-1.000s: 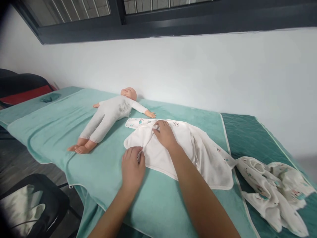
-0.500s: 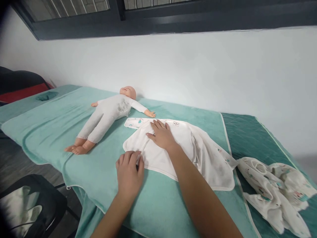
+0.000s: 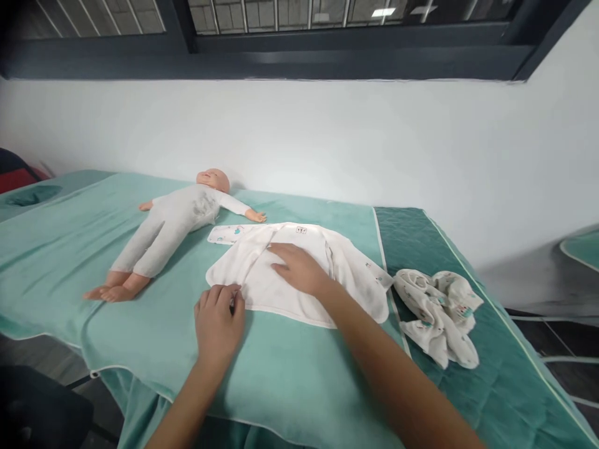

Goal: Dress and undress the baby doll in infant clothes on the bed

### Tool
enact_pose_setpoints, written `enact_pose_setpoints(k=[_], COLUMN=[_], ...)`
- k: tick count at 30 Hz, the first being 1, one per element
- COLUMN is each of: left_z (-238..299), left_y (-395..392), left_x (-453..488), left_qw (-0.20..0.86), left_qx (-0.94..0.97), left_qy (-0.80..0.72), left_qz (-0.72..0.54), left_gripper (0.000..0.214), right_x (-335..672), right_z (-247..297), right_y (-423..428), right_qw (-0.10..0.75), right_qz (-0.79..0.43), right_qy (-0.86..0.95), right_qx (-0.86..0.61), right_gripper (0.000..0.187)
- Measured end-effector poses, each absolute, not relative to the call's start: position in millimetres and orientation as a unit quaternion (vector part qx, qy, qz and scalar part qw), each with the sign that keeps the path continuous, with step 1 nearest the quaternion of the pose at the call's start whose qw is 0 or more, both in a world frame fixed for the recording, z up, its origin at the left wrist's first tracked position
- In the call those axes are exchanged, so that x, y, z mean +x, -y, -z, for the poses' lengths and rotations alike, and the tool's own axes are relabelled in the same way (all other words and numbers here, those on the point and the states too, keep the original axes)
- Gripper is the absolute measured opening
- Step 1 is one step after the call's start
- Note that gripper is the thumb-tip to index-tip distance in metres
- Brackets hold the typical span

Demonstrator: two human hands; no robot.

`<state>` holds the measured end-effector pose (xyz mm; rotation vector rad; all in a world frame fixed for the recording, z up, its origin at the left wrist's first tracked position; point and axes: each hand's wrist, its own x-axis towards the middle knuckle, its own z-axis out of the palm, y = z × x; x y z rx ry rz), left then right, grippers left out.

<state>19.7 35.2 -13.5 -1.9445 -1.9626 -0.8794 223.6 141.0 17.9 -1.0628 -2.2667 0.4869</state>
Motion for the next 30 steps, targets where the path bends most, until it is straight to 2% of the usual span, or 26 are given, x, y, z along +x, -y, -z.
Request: enact_pose_setpoints(k=[3, 5, 7, 10, 12, 14, 18, 21, 23, 25, 27, 30], left_z=[13, 12, 9, 3, -4, -11, -24, -27, -26, -24, -23, -20], left_y=[-35, -35, -35, -37, -41, -48, -74, -95, -105, -110, -110, -107], left_x=[21, 22, 25, 37, 51, 70, 113, 135, 140, 138, 134, 131], left_qw=[0.128, 0.141, 0.144, 0.093, 0.028, -0.062, -0.345, -0.573, -0.680, -0.731, -0.743, -0.738], left_qx=[-0.663, -0.665, -0.684, -0.728, -0.738, -0.730, -0.665, -0.534, -0.439, -0.380, -0.367, -0.389], left_qy=[0.671, 0.656, 0.621, 0.557, 0.528, 0.513, 0.489, 0.429, 0.366, 0.319, 0.298, 0.293], left_qz=[0.306, 0.328, 0.354, 0.389, 0.419, 0.448, 0.447, 0.450, 0.459, 0.469, 0.474, 0.468], left_gripper=[0.014, 0.014, 0.015, 0.020, 0.022, 0.023, 0.019, 0.028, 0.035, 0.038, 0.036, 0.045], right_x=[284, 324, 352, 369, 367, 364, 365, 364, 356, 347, 342, 349], right_z=[-27, -28, -25, -18, -16, -15, -23, -38, -50, -56, -54, -34], right_y=[-134, -133, -132, -128, -126, -126, -122, -106, -92, -84, -85, -103], right_qw=[0.370, 0.390, 0.333, 0.206, 0.169, 0.178, 0.283, 0.363, 0.351, 0.332, 0.362, 0.441], right_qz=[-0.159, -0.110, -0.068, -0.068, -0.076, -0.093, -0.173, -0.367, -0.517, -0.582, -0.564, -0.397], right_qy=[0.756, 0.668, 0.607, 0.586, 0.590, 0.602, 0.626, 0.641, 0.656, 0.664, 0.662, 0.629], right_qx=[-0.516, -0.624, -0.719, -0.781, -0.786, -0.773, -0.706, -0.567, -0.423, -0.332, -0.336, -0.503], right_gripper=[0.037, 0.036, 0.034, 0.043, 0.047, 0.042, 0.030, 0.029, 0.035, 0.038, 0.035, 0.031])
